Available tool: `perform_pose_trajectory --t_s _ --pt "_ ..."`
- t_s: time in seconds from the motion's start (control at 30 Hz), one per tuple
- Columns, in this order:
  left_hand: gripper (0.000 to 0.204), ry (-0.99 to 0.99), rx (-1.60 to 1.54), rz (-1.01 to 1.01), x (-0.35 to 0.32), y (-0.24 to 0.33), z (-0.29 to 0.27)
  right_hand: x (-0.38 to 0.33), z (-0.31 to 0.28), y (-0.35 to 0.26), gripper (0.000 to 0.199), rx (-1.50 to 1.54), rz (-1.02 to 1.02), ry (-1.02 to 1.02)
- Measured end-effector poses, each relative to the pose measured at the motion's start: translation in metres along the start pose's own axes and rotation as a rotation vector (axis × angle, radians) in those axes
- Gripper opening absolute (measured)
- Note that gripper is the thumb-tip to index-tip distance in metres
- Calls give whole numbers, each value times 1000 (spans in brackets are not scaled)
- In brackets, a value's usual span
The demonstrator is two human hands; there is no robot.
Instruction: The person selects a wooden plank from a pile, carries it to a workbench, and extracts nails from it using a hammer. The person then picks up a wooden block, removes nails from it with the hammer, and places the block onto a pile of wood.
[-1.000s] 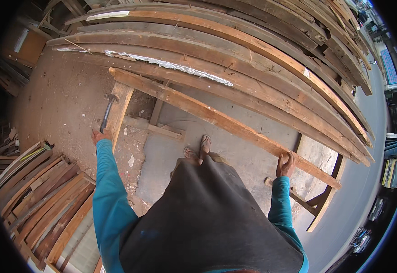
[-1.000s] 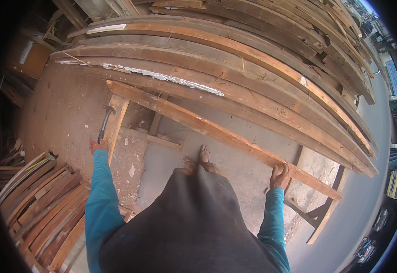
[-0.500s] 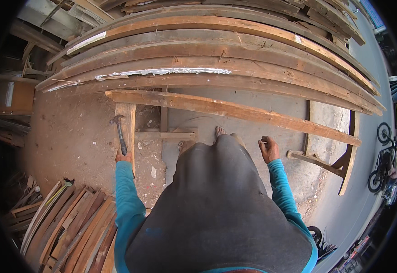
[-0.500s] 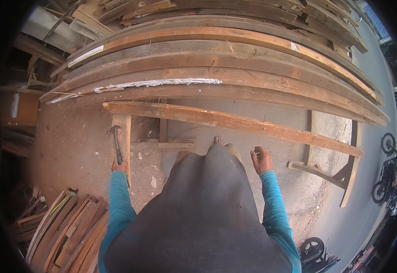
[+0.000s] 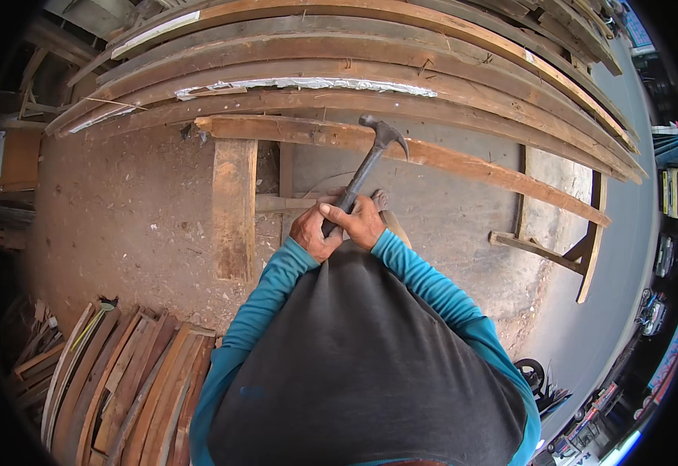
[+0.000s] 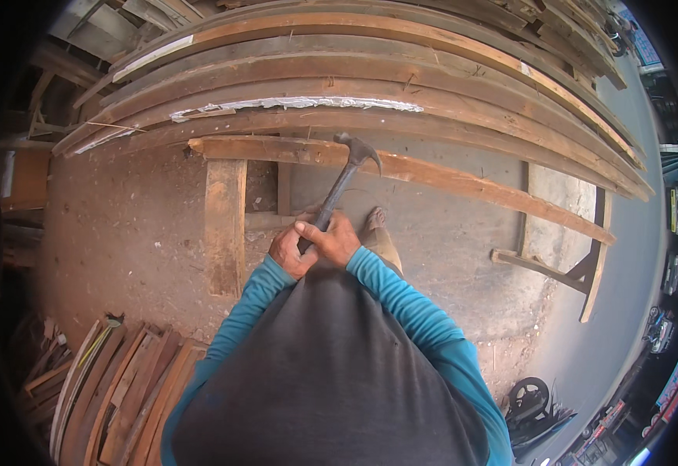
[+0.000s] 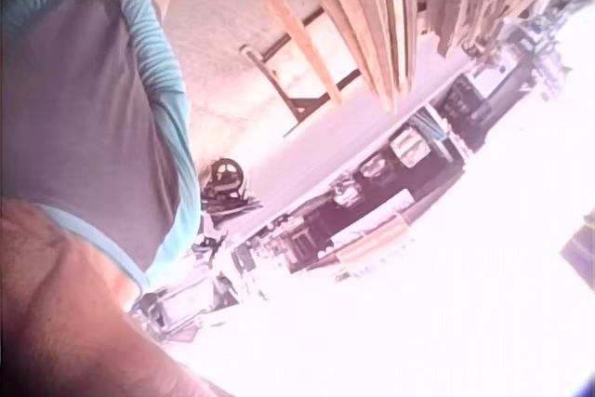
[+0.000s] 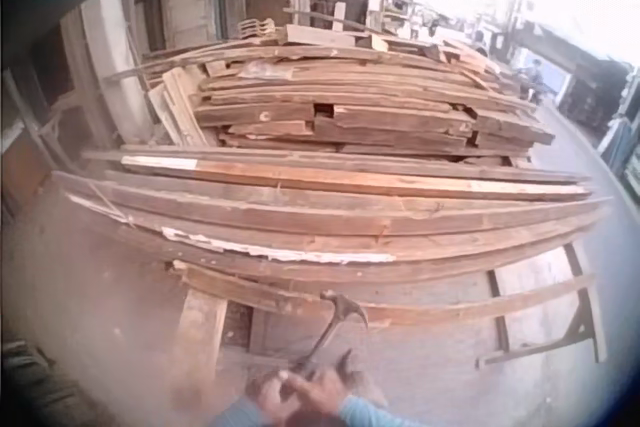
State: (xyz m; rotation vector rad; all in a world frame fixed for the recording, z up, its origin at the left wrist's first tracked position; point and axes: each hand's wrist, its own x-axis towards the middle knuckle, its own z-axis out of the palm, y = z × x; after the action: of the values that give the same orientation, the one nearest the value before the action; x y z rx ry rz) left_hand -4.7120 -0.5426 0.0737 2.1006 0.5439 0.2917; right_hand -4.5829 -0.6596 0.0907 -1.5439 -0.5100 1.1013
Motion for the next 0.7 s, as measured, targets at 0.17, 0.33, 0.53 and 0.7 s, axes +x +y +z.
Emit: perform_pose_trajectory --t_s 0.17,0.33,0.53,0.7 --pt "42 -82 203 226 66 -41 -27 -23 -18 27 43 310 -9 426" --pt "93 -12 820 222 154 -128 -44 -48 -65 13 40 355 -156 798" --pt "85 -148 957 298 197 -170 -49 -93 -114 -8 28 5 -173 969" --pt "70 -407 998 175 167 -159 -71 -117 -98 29 26 -228 26 939"
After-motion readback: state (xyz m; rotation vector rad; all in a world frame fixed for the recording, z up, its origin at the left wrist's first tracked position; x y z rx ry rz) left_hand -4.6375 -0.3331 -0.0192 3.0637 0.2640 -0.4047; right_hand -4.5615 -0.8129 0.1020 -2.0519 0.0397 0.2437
